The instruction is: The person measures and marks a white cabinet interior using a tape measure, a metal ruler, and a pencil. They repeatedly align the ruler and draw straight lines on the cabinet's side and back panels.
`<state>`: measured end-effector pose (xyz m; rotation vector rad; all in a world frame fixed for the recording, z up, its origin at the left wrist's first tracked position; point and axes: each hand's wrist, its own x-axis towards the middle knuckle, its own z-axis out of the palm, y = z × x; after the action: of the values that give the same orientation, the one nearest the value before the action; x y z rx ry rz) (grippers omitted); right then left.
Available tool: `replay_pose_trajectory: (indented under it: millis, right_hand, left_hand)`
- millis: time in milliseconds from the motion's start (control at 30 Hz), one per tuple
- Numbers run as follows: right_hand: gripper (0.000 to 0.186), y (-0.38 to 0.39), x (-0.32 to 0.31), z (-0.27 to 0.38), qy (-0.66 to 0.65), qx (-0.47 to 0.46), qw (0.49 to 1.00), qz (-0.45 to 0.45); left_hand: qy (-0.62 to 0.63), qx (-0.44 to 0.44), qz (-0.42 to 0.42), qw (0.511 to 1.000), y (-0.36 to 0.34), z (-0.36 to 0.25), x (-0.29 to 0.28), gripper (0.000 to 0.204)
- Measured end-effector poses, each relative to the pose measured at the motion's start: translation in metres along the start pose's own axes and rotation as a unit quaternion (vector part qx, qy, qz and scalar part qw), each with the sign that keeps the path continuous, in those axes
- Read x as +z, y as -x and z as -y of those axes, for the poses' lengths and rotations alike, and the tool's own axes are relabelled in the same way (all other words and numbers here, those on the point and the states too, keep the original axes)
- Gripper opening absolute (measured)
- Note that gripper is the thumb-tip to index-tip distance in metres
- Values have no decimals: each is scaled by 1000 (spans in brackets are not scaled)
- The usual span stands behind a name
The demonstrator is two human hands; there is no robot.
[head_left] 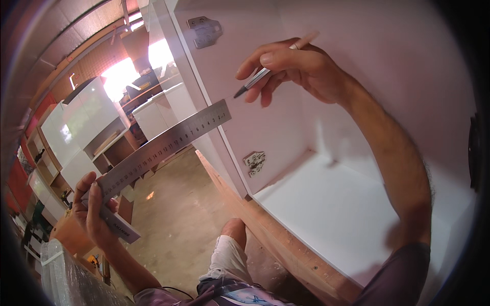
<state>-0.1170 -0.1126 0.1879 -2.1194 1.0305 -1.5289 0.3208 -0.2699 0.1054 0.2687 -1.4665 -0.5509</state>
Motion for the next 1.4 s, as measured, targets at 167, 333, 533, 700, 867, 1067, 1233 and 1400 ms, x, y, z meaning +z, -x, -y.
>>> replay_pose_trajectory:
  millis: [167,333,533,700,867,1067,1233,1400]
  right_hand:
    - [24,-3,8,-36,-16,-53,998,-26]
    - [21,-11,23,-40,-21,-69,996,-56]
    - [18,-8,34,-43,31,-43,996,-69]
    - [18,-8,36,-44,57,-43,994,-85]
    - [17,-4,37,-43,71,-39,993,-86]
    - [18,-5,36,-47,63,-63,992,-87]
    - [18,-4,36,-46,74,-53,992,-87]
    - [18,-5,36,-49,89,-61,990,-96]
  left_hand:
    - [-35,4,-6,999,-2,-4,2,31]
    - [-34,8,-1,999,-2,-3,0,31]
    - [-24,4,-3,1000,-1,2,1,30]
    - [-34,0,-8,999,-1,3,3,31]
    - [-34,2,-6,999,1,0,0,31]
    - [-22,8,-1,1000,1,1,1,30]
    - [-32,7,-3,999,2,-1,2,30]
    - [-42,7,-13,999,3,0,3,31]
